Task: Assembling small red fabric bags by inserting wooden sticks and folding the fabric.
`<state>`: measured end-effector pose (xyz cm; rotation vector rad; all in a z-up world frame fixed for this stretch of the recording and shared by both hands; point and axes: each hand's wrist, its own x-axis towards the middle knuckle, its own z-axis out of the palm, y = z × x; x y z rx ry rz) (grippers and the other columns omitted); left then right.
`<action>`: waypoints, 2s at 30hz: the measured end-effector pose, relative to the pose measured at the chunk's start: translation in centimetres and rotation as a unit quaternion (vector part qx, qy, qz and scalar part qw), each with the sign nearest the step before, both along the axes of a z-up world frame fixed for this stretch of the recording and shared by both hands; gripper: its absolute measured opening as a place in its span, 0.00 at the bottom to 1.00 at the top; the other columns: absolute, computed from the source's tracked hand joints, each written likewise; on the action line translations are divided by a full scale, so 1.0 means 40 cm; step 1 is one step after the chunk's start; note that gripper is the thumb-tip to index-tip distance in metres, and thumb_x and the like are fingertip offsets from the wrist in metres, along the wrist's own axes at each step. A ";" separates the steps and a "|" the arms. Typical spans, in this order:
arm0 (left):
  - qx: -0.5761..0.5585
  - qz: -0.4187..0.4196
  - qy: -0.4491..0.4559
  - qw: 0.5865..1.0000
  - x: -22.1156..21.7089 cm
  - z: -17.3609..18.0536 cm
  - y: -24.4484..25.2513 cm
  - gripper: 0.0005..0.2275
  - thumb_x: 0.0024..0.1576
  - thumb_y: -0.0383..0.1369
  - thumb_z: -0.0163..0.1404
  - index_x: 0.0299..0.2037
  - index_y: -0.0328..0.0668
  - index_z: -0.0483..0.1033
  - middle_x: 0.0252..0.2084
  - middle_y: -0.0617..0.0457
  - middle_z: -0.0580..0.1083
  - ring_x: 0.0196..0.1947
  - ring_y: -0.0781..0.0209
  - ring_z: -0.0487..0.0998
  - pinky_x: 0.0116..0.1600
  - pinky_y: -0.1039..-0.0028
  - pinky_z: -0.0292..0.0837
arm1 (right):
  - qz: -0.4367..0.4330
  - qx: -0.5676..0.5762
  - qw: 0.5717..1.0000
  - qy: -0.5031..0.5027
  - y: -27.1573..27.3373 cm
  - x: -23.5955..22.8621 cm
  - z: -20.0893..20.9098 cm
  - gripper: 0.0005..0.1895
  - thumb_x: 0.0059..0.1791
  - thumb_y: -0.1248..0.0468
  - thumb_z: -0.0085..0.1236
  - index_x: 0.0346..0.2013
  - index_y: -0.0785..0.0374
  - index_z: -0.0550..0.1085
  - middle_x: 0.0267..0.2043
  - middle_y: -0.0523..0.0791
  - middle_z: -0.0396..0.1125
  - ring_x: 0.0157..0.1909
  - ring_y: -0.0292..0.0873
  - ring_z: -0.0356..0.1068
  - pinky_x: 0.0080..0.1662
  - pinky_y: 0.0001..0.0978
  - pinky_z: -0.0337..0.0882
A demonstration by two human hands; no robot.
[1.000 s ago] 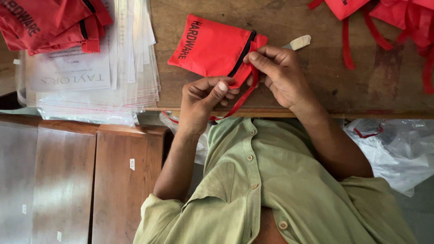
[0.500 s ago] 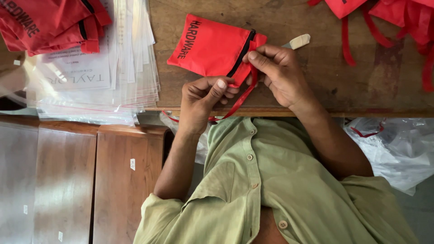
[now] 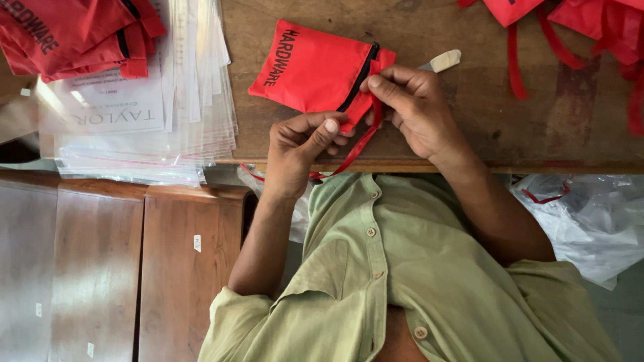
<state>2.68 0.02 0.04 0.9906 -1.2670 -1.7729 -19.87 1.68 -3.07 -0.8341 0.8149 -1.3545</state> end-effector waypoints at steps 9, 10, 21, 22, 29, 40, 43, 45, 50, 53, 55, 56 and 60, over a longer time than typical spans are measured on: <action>0.018 0.002 -0.003 1.000 0.007 -0.004 -0.001 0.10 0.62 0.31 0.57 0.51 0.34 0.82 0.34 0.53 0.81 0.32 0.71 0.78 0.38 0.80 0.75 | 0.001 0.001 1.000 0.000 0.001 0.001 0.002 0.10 0.60 0.64 0.53 0.46 0.70 0.76 0.39 0.46 0.72 0.33 0.37 0.72 0.37 0.27 0.71; 0.013 -0.001 0.001 1.000 0.008 -0.007 -0.001 0.11 0.62 0.31 0.58 0.51 0.33 0.82 0.34 0.53 0.81 0.32 0.71 0.78 0.39 0.80 0.75 | 0.001 0.003 1.000 0.000 0.000 0.001 0.002 0.10 0.60 0.64 0.53 0.46 0.70 0.76 0.39 0.46 0.72 0.33 0.37 0.72 0.37 0.27 0.72; 0.025 0.020 0.032 0.999 0.003 -0.017 -0.007 0.12 0.63 0.32 0.57 0.52 0.31 0.80 0.39 0.50 0.82 0.35 0.70 0.79 0.43 0.79 0.77 | -0.023 0.000 0.994 0.109 0.053 0.022 0.040 0.11 0.59 0.63 0.53 0.48 0.71 0.76 0.37 0.44 0.72 0.33 0.34 0.72 0.35 0.25 0.72; 0.020 0.020 0.035 0.999 0.005 -0.019 -0.008 0.13 0.64 0.33 0.56 0.52 0.30 0.81 0.40 0.49 0.82 0.35 0.69 0.79 0.43 0.78 0.77 | -0.031 -0.020 0.989 0.142 0.065 0.025 0.030 0.11 0.59 0.64 0.54 0.49 0.71 0.76 0.37 0.44 0.72 0.34 0.33 0.72 0.36 0.24 0.72; -0.026 -0.027 0.084 0.996 0.005 -0.030 -0.014 0.14 0.62 0.31 0.57 0.55 0.29 0.77 0.44 0.46 0.81 0.40 0.67 0.80 0.49 0.76 0.77 | -0.064 -0.117 0.964 0.230 0.121 0.024 0.021 0.10 0.61 0.66 0.53 0.50 0.73 0.76 0.40 0.44 0.68 0.36 0.33 0.66 0.42 0.25 0.67; -0.012 -0.004 0.079 0.997 -0.020 -0.014 -0.027 0.12 0.66 0.31 0.54 0.53 0.28 0.79 0.41 0.48 0.82 0.38 0.68 0.79 0.48 0.77 0.78 | -0.052 -0.095 0.977 0.184 0.143 0.033 0.065 0.09 0.61 0.67 0.52 0.51 0.71 0.75 0.40 0.42 0.70 0.40 0.31 0.67 0.44 0.22 0.69; -0.022 -0.004 0.081 0.996 -0.019 -0.012 -0.028 0.12 0.66 0.31 0.54 0.53 0.29 0.80 0.41 0.49 0.82 0.38 0.68 0.80 0.48 0.77 0.78 | -0.079 -0.101 0.965 0.230 0.145 0.039 0.070 0.09 0.60 0.68 0.55 0.51 0.71 0.75 0.42 0.42 0.69 0.39 0.30 0.66 0.42 0.21 0.67; -0.024 -0.005 0.084 0.996 -0.018 -0.009 -0.028 0.12 0.66 0.31 0.54 0.53 0.29 0.80 0.41 0.49 0.82 0.39 0.68 0.80 0.48 0.77 0.78 | -0.093 -0.104 0.957 0.254 0.146 0.040 0.077 0.08 0.59 0.68 0.56 0.51 0.70 0.75 0.42 0.42 0.70 0.39 0.29 0.66 0.41 0.21 0.67; -0.020 -0.009 0.084 0.996 -0.016 -0.001 -0.027 0.12 0.65 0.31 0.55 0.53 0.29 0.80 0.42 0.49 0.82 0.39 0.69 0.79 0.49 0.77 0.78 | -0.172 -0.258 0.818 0.484 0.133 0.044 0.118 0.05 0.60 0.69 0.59 0.49 0.67 0.75 0.42 0.46 0.71 0.44 0.34 0.69 0.45 0.26 0.70; -0.024 -0.008 0.092 0.995 -0.017 -0.015 -0.029 0.12 0.65 0.31 0.55 0.53 0.29 0.80 0.42 0.49 0.82 0.39 0.68 0.80 0.48 0.77 0.78 | -0.163 -0.218 0.880 0.390 0.136 0.050 0.095 0.04 0.60 0.70 0.57 0.49 0.68 0.73 0.46 0.47 0.72 0.43 0.33 0.70 0.46 0.25 0.71; -0.024 -0.002 0.097 0.995 -0.019 -0.020 -0.030 0.12 0.66 0.31 0.55 0.53 0.29 0.80 0.41 0.49 0.82 0.39 0.68 0.80 0.48 0.77 0.78 | -0.145 -0.180 0.913 0.337 0.137 0.051 0.092 0.04 0.60 0.70 0.56 0.48 0.69 0.72 0.45 0.45 0.72 0.41 0.32 0.70 0.45 0.24 0.72; -0.024 0.001 0.101 0.995 -0.020 -0.022 -0.031 0.12 0.66 0.32 0.54 0.53 0.29 0.80 0.41 0.49 0.82 0.39 0.68 0.80 0.48 0.77 0.78 | -0.128 -0.140 0.941 0.280 0.138 0.052 0.090 0.04 0.59 0.71 0.55 0.48 0.69 0.72 0.44 0.44 0.72 0.39 0.31 0.71 0.43 0.24 0.73; -0.037 0.000 0.113 0.993 -0.015 -0.032 -0.032 0.11 0.64 0.30 0.56 0.53 0.29 0.80 0.42 0.48 0.82 0.39 0.68 0.80 0.48 0.77 0.77 | -0.102 -0.110 0.949 0.278 0.132 0.044 0.074 0.05 0.58 0.72 0.56 0.48 0.71 0.73 0.38 0.44 0.70 0.34 0.32 0.70 0.37 0.22 0.72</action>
